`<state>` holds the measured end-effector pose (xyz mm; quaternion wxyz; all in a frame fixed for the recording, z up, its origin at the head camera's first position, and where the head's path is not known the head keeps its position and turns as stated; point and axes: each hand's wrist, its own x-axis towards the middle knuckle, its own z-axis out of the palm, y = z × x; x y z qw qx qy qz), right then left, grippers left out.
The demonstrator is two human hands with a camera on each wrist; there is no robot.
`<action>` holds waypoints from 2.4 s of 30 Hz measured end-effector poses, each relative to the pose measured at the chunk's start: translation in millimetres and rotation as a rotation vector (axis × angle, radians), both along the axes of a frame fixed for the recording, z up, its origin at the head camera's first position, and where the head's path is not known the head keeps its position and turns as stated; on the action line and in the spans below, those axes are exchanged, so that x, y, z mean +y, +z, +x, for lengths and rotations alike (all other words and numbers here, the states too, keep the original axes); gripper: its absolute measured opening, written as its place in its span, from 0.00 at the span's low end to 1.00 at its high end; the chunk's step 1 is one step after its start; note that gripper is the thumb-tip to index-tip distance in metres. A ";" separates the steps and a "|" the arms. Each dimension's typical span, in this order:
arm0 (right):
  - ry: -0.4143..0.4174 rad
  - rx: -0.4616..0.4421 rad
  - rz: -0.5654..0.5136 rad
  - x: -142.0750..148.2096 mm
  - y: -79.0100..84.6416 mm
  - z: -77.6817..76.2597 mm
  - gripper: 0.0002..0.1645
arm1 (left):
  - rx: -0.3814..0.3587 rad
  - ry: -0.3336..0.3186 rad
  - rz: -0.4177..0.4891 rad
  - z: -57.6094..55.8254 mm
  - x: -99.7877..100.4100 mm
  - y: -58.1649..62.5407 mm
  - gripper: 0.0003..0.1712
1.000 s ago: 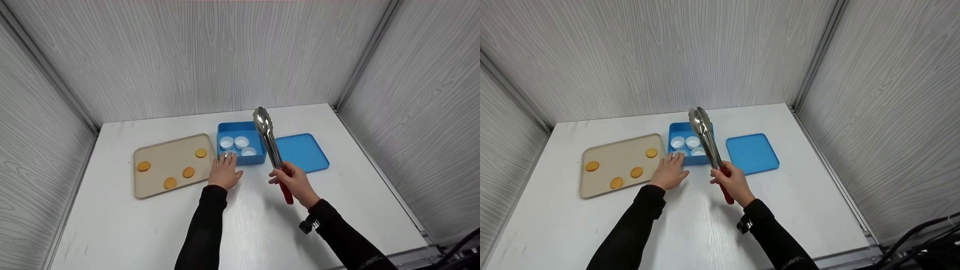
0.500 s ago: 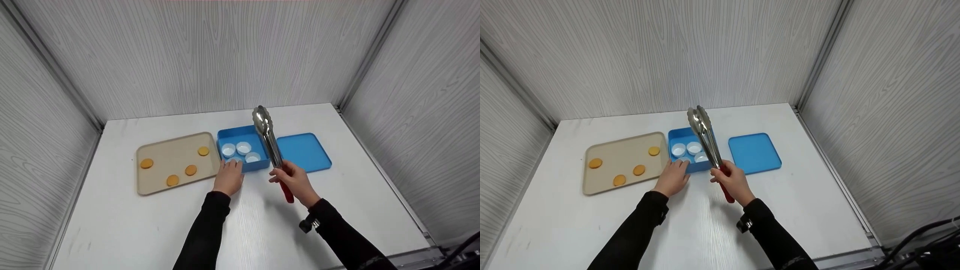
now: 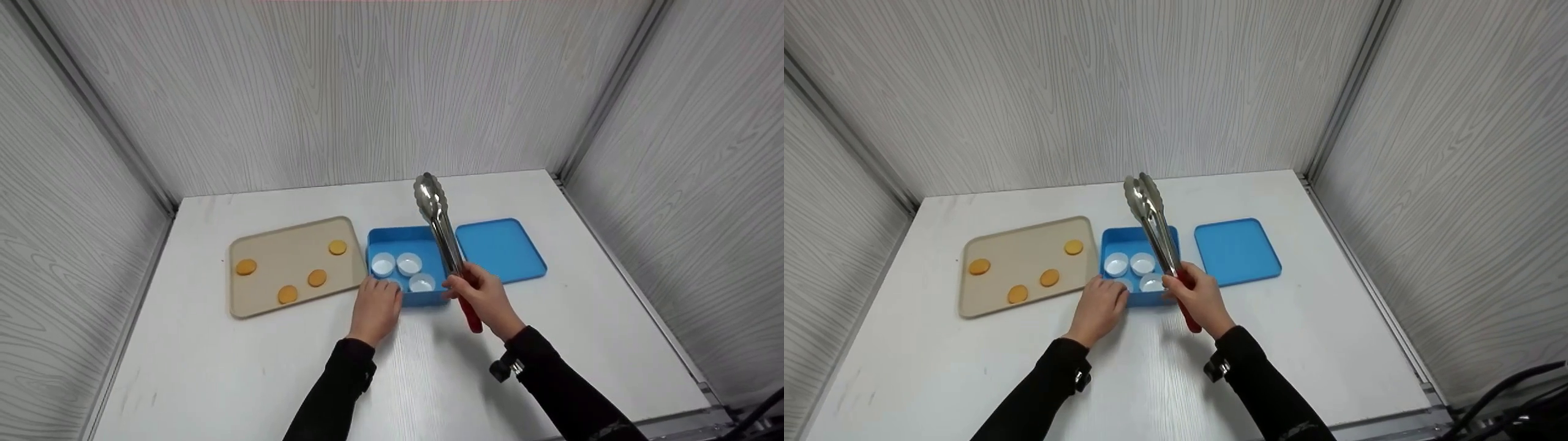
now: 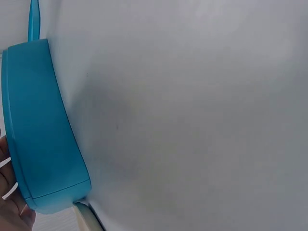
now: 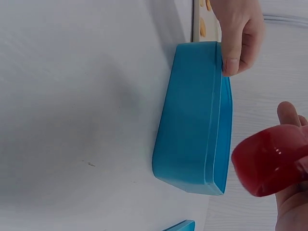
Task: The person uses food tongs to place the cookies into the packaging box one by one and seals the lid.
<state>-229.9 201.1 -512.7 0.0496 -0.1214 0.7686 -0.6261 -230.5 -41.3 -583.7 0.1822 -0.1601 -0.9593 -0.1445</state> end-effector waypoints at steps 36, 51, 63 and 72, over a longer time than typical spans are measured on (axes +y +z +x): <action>-0.002 -0.025 -0.026 1.2 -5.0 -7.7 0.28 | -0.397 0.287 0.859 9.0 5.3 -7.5 0.37; -0.015 -0.039 -0.066 5.9 -1.2 -3.8 0.24 | -0.296 0.308 0.841 34.2 -2.5 -7.7 0.28; -0.006 0.037 0.021 4.0 3.3 -8.6 0.23 | -0.266 0.381 0.871 81.9 -27.1 3.1 0.27; -0.004 0.011 0.118 -3.5 12.3 -17.5 0.27 | -0.363 0.523 0.882 106.8 -51.3 5.5 0.28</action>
